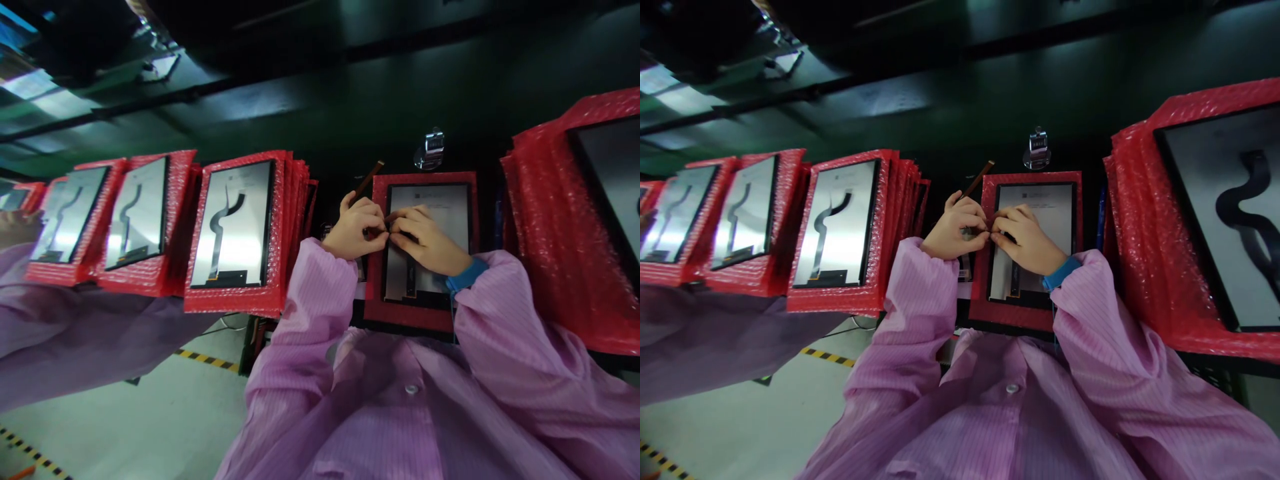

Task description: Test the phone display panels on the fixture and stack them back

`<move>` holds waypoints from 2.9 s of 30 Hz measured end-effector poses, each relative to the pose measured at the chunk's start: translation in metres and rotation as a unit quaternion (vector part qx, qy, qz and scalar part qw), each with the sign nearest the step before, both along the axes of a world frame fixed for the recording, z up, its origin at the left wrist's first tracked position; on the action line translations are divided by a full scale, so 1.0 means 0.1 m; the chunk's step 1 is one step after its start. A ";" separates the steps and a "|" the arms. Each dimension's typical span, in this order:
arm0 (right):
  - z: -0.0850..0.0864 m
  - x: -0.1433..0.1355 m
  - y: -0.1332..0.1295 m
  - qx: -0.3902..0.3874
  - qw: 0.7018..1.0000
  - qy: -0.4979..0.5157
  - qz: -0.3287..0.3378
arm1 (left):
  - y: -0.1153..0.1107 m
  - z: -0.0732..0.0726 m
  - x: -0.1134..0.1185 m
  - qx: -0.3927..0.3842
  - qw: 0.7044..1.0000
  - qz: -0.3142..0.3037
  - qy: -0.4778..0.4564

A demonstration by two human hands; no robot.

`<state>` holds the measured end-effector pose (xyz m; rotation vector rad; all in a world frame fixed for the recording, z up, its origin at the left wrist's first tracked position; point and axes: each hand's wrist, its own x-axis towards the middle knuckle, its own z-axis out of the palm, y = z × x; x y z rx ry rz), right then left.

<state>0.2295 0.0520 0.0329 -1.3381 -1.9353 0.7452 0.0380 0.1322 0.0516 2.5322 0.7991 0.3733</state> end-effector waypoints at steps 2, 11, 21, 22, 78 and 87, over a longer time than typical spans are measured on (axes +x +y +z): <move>-0.01 0.00 0.01 0.001 1.000 0.007 -0.006 | 0.00 0.01 0.01 0.013 1.000 0.018 -0.002; 0.03 -0.02 -0.01 0.013 0.993 0.091 -0.071 | -0.74 -0.05 -0.38 0.134 0.915 0.318 -0.211; -0.09 -0.02 0.03 0.029 0.990 0.068 -0.117 | -1.21 -0.59 -0.40 0.272 0.927 0.243 0.088; -0.09 -0.02 0.03 0.028 0.991 0.067 -0.116 | -1.21 -0.60 -0.41 0.282 0.925 0.238 0.093; -0.20 -0.13 -1.72 0.021 0.930 -0.096 -0.354 | -1.23 -0.56 -0.31 0.252 0.934 0.248 0.053; -0.08 -0.02 -1.69 -0.096 0.900 0.098 -0.414 | -1.57 -0.47 -0.08 0.230 0.953 0.167 -0.101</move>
